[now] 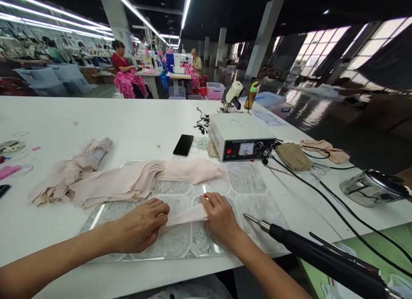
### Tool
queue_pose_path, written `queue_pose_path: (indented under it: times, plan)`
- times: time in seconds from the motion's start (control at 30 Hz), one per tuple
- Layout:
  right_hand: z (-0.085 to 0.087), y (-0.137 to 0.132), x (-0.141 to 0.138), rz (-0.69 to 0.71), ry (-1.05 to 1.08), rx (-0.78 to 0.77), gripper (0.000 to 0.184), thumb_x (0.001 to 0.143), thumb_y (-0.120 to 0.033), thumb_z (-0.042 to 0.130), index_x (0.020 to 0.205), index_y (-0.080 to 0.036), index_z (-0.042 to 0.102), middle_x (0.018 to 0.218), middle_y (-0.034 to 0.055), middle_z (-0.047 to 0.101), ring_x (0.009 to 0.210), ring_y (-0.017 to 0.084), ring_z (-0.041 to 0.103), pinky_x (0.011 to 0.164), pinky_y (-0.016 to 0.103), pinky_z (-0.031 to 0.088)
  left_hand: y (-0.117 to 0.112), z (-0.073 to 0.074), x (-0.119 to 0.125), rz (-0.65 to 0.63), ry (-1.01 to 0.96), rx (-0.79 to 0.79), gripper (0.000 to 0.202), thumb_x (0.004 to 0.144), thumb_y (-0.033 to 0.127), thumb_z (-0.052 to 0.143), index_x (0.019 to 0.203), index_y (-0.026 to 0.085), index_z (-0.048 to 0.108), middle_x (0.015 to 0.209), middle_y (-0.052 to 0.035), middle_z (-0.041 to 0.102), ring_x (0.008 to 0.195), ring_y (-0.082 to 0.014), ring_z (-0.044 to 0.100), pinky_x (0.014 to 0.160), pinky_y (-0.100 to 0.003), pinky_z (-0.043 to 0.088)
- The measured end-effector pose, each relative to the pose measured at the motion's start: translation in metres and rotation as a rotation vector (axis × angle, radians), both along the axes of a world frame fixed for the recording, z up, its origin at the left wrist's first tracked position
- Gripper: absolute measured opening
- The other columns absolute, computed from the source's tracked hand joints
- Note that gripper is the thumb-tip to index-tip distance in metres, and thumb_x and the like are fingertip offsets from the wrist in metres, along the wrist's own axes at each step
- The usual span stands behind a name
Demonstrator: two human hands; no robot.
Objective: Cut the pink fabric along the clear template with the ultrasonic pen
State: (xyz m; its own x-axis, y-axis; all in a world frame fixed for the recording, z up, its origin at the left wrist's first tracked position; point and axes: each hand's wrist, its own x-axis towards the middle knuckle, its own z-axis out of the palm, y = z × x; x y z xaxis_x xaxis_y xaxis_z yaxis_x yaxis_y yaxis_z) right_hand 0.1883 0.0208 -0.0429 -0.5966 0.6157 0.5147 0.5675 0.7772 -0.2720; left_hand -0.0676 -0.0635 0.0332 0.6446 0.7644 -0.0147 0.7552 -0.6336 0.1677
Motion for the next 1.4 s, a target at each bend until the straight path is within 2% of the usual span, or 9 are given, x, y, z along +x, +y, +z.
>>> queue_pose_path:
  times: [0.23, 0.4, 0.53, 0.67, 0.77, 0.9, 1.03, 1.27, 1.4]
  plan:
    - [0.001, -0.022, 0.04, -0.014, 0.038, -0.182, 0.061, 0.067, 0.005, 0.038, 0.116, -0.018, 0.065, 0.116, 0.0107, 0.068, 0.109, 0.023, 0.062, 0.093, 0.041, 0.054, 0.002, 0.008, 0.012, -0.115, -0.018, -0.232, 0.01, 0.085, 0.016, 0.057, 0.075, 0.017, 0.058, 0.078, -0.0016, 0.057, 0.065, -0.0148, 0.055, 0.073, -0.029, 0.046]
    - [0.012, -0.018, 0.052, -0.089, 0.127, -0.325, 0.062, 0.063, 0.002, 0.037, 0.114, -0.018, 0.066, 0.115, 0.0104, 0.068, 0.105, 0.022, 0.066, 0.085, 0.037, 0.058, 0.03, -0.014, 0.048, 0.145, -0.203, -0.227, 0.023, 0.092, 0.026, 0.056, 0.113, 0.017, 0.055, 0.108, -0.0072, 0.059, 0.086, -0.0185, 0.062, 0.075, -0.028, 0.049]
    - [0.02, -0.018, 0.054, -0.121, 0.209, -0.461, 0.056, 0.064, -0.001, 0.036, 0.106, -0.018, 0.069, 0.09, 0.0048, 0.073, 0.08, 0.015, 0.07, 0.071, 0.027, 0.058, 0.036, -0.03, 0.072, 0.193, -0.188, -0.203, 0.005, 0.085, 0.019, 0.061, 0.086, 0.017, 0.057, 0.094, -0.0039, 0.061, 0.084, -0.0181, 0.061, 0.074, -0.027, 0.049]
    - [0.02, -0.017, 0.053, -0.178, 0.29, -0.561, 0.05, 0.068, -0.006, 0.037, 0.103, -0.016, 0.071, 0.088, 0.005, 0.075, 0.078, 0.016, 0.071, 0.07, 0.028, 0.058, 0.041, -0.022, 0.066, 0.232, -0.166, -0.16, 0.007, 0.087, 0.012, 0.05, 0.086, 0.018, 0.054, 0.083, -0.0008, 0.061, 0.072, -0.0154, 0.059, 0.065, -0.025, 0.048]
    - [0.017, -0.018, 0.052, -0.221, 0.341, -0.613, 0.047, 0.071, -0.01, 0.04, 0.107, -0.016, 0.07, 0.099, 0.0073, 0.075, 0.088, 0.021, 0.071, 0.08, 0.035, 0.057, 0.041, -0.014, 0.054, 0.301, -0.145, -0.067, 0.015, 0.09, 0.011, 0.044, 0.099, 0.017, 0.054, 0.102, -0.0086, 0.061, 0.091, -0.0222, 0.059, 0.079, -0.036, 0.049]
    - [0.016, -0.019, 0.052, -0.259, 0.421, -0.686, 0.045, 0.071, -0.015, 0.048, 0.111, -0.019, 0.069, 0.109, 0.0077, 0.073, 0.097, 0.024, 0.069, 0.089, 0.04, 0.053, 0.02, -0.024, 0.045, 0.065, -0.208, 0.031, 0.026, 0.09, 0.029, 0.059, 0.113, 0.018, 0.051, 0.118, -0.0115, 0.056, 0.102, -0.025, 0.056, 0.086, -0.04, 0.048]
    - [0.019, -0.02, 0.054, -0.271, 0.519, -0.791, 0.042, 0.073, -0.02, 0.05, 0.111, -0.02, 0.07, 0.075, 0.0032, 0.072, 0.068, 0.019, 0.066, 0.07, 0.034, 0.055, 0.001, -0.037, 0.041, 0.045, -0.226, 0.069, 0.012, 0.098, 0.018, 0.041, 0.095, 0.017, 0.053, 0.096, -0.0071, 0.06, 0.081, -0.0181, 0.055, 0.073, -0.031, 0.048]
    - [0.03, -0.016, 0.047, -0.178, 0.703, -1.057, 0.036, 0.076, -0.028, 0.049, 0.097, -0.013, 0.073, 0.055, 0.0017, 0.063, 0.047, 0.013, 0.056, 0.052, 0.03, 0.051, 0.02, -0.008, 0.016, 0.24, -0.346, -0.377, 0.024, 0.097, 0.027, 0.037, 0.084, 0.017, 0.054, 0.08, -0.0025, 0.06, 0.066, -0.0135, 0.054, 0.059, -0.023, 0.045]
    - [0.048, 0.012, 0.033, -0.194, 0.816, -1.056, 0.036, 0.074, -0.027, 0.05, 0.098, -0.011, 0.072, 0.059, 0.0025, 0.064, 0.053, 0.013, 0.059, 0.056, 0.029, 0.052, 0.06, 0.019, 0.001, 0.44, -0.433, -0.322, 0.032, 0.094, 0.042, 0.041, 0.083, 0.016, 0.057, 0.08, -0.0038, 0.064, 0.071, -0.0167, 0.058, 0.06, -0.024, 0.045]
